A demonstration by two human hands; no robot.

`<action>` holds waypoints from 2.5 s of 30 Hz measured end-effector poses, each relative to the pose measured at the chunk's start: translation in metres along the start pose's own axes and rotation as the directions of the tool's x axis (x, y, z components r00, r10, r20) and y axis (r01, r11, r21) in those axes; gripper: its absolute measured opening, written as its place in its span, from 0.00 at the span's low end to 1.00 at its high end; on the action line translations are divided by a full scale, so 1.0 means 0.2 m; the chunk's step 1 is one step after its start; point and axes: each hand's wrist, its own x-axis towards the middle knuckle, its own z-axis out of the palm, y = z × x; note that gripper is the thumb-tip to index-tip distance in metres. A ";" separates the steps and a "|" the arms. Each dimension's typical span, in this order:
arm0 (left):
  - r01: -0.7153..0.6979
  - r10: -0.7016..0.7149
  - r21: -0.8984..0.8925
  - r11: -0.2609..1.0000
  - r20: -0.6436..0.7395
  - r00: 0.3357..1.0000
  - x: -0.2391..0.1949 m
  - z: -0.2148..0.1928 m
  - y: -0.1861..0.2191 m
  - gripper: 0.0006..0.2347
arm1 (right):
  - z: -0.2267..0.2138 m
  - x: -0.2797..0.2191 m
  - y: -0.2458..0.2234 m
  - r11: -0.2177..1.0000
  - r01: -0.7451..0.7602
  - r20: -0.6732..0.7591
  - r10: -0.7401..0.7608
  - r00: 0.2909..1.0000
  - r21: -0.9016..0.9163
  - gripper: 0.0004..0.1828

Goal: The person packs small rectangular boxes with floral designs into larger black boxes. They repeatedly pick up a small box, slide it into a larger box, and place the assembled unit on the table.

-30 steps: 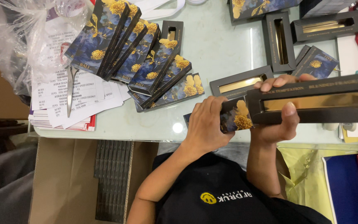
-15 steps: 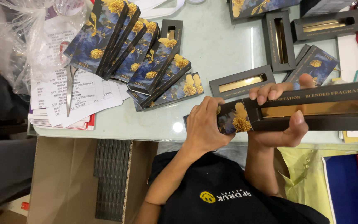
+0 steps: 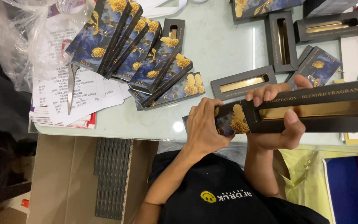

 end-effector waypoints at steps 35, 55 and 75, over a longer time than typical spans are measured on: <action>-0.004 0.010 -0.033 0.999 0.185 0.983 0.00 -0.01 -0.01 0.29 | -0.01 -0.05 -0.04 0.997 -0.063 0.075 0.060 0.995 0.040 0.27; -0.157 0.155 -0.011 0.988 0.226 0.962 -0.06 0.08 -0.19 0.30 | -0.37 0.24 -0.25 0.910 0.087 -0.043 -0.114 0.993 -0.406 0.28; -0.167 0.153 -0.207 0.964 -0.083 0.985 0.02 0.14 -0.27 0.27 | 0.01 0.17 -0.20 0.612 0.471 0.568 -0.041 0.822 -0.636 0.26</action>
